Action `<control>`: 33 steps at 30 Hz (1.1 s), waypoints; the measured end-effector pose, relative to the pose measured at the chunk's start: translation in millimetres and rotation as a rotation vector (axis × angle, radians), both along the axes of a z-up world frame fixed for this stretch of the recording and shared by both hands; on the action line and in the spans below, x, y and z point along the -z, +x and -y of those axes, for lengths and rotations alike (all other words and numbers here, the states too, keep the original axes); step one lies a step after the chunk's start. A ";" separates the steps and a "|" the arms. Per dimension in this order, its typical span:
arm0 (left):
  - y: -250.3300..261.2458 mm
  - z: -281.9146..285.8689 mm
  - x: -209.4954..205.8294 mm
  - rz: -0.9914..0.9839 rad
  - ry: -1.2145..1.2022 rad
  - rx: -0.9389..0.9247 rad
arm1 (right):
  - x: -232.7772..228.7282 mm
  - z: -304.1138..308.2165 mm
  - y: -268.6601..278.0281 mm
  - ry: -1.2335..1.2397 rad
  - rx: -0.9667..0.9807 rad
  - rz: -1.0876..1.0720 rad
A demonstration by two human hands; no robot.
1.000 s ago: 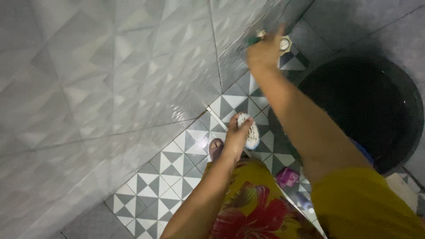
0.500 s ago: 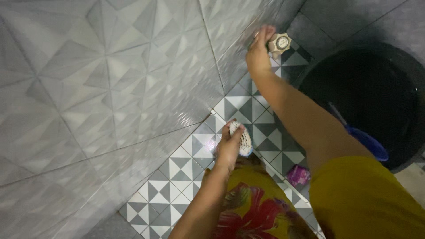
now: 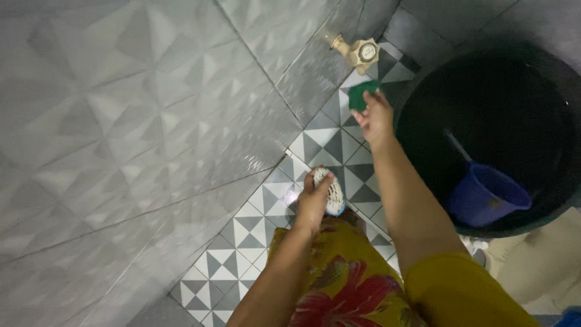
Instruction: The person cleans a faucet by scrubbing it with a brush and a green scouring pad while rinsing it with water from a bucket and the tap.
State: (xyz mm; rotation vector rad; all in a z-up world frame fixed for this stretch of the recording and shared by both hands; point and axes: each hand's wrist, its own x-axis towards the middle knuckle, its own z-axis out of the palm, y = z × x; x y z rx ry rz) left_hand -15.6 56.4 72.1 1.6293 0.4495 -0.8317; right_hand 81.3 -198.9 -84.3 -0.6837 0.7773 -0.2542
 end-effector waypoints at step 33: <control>9.9 -3.1 -0.3 -0.071 -0.178 -0.053 | 6.7 15.2 72.7 0.512 0.029 0.217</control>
